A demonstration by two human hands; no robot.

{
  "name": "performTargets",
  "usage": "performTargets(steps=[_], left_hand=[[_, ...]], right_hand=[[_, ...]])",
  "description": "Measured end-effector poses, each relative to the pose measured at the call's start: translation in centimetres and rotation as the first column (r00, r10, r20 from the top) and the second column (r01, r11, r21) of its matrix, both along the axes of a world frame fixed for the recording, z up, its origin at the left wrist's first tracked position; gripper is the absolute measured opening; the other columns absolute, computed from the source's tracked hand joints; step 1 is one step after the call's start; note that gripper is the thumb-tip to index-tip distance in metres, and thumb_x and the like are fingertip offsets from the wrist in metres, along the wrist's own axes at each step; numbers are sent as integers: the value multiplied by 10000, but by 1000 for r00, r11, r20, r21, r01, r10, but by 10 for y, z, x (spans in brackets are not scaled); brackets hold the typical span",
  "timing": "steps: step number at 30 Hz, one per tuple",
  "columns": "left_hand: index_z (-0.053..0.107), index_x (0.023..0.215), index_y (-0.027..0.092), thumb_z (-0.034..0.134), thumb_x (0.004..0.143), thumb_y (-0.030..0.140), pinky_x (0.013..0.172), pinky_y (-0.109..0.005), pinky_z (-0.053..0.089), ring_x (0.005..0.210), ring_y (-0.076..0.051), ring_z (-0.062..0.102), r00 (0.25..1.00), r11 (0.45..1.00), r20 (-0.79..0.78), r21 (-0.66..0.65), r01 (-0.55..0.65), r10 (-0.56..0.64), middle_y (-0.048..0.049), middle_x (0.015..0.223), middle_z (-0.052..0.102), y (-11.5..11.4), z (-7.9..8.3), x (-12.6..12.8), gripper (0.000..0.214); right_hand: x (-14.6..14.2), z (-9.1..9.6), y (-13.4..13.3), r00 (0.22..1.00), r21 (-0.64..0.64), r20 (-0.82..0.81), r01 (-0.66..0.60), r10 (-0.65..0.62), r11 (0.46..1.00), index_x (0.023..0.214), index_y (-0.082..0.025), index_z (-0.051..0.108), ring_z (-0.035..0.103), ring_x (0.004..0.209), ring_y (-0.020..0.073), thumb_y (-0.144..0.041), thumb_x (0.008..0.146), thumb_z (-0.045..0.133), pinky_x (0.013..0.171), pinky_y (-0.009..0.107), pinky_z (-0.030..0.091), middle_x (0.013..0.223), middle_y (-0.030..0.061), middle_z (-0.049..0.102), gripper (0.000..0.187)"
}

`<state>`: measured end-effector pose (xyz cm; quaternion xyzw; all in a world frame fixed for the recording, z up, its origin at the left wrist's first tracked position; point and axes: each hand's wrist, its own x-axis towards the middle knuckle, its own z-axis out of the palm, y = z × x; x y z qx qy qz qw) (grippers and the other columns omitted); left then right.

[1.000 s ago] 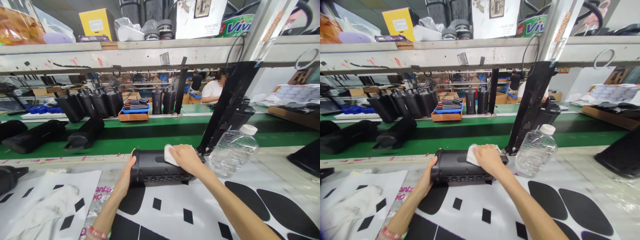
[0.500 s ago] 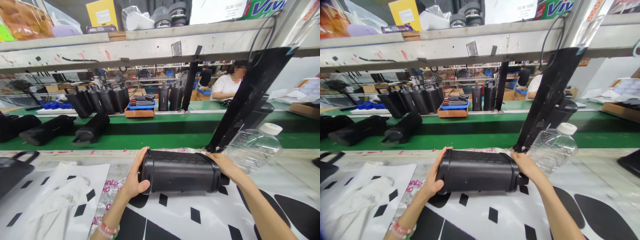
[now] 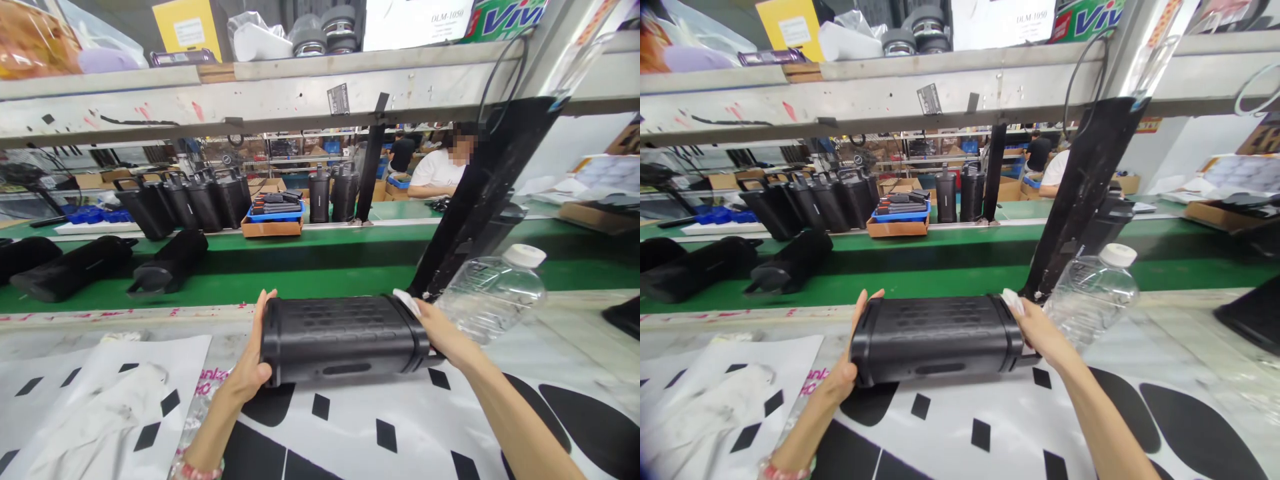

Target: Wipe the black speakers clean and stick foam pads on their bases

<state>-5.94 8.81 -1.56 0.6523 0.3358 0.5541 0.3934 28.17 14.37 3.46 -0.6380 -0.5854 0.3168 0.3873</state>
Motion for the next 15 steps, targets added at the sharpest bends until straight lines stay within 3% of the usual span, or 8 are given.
performTargets(steps=[2,4,7,11,15], left_hand=[[137,1551,334,522,680,853,1194,-514,233,1477,-383,204,987,994,153,-104,-23,38,-63,1643,170,1,0,2,1085],[182,1546,302,478,774,793,1163,-464,321,1454,-362,282,967,984,240,-172,-44,85,-84,1618,242,2,-1,7,962],[230,1533,289,480,868,644,1110,-414,406,1423,-327,362,945,968,290,-235,-84,152,-85,1589,317,3,0,14,795],[340,1481,287,518,869,580,1137,-408,372,1395,-290,411,905,959,360,-247,-143,227,-61,1544,412,2,5,21,701],[436,1415,305,504,864,608,1134,-429,367,1356,-297,450,900,975,392,-178,-132,193,-59,1502,463,-2,7,27,633]], right_hand=[[-5,8,-6,997,38,-67,48,-45,998,893,-194,605,543,526,172,-577,781,558,484,280,458,574,-4,555,402],[-8,15,-12,984,111,-153,104,-87,988,997,-201,580,434,451,126,-628,785,574,420,252,378,560,-48,479,477],[-12,21,-21,967,218,-224,171,-121,961,988,-207,587,357,448,98,-641,763,639,418,240,331,568,-65,430,491],[-16,34,-38,973,324,-122,227,-198,918,1014,-221,627,441,518,137,-654,784,611,501,274,395,635,-23,530,490],[-13,67,-59,970,479,46,189,-239,857,1047,-256,653,526,567,183,-652,820,570,543,292,428,662,0,597,464]])
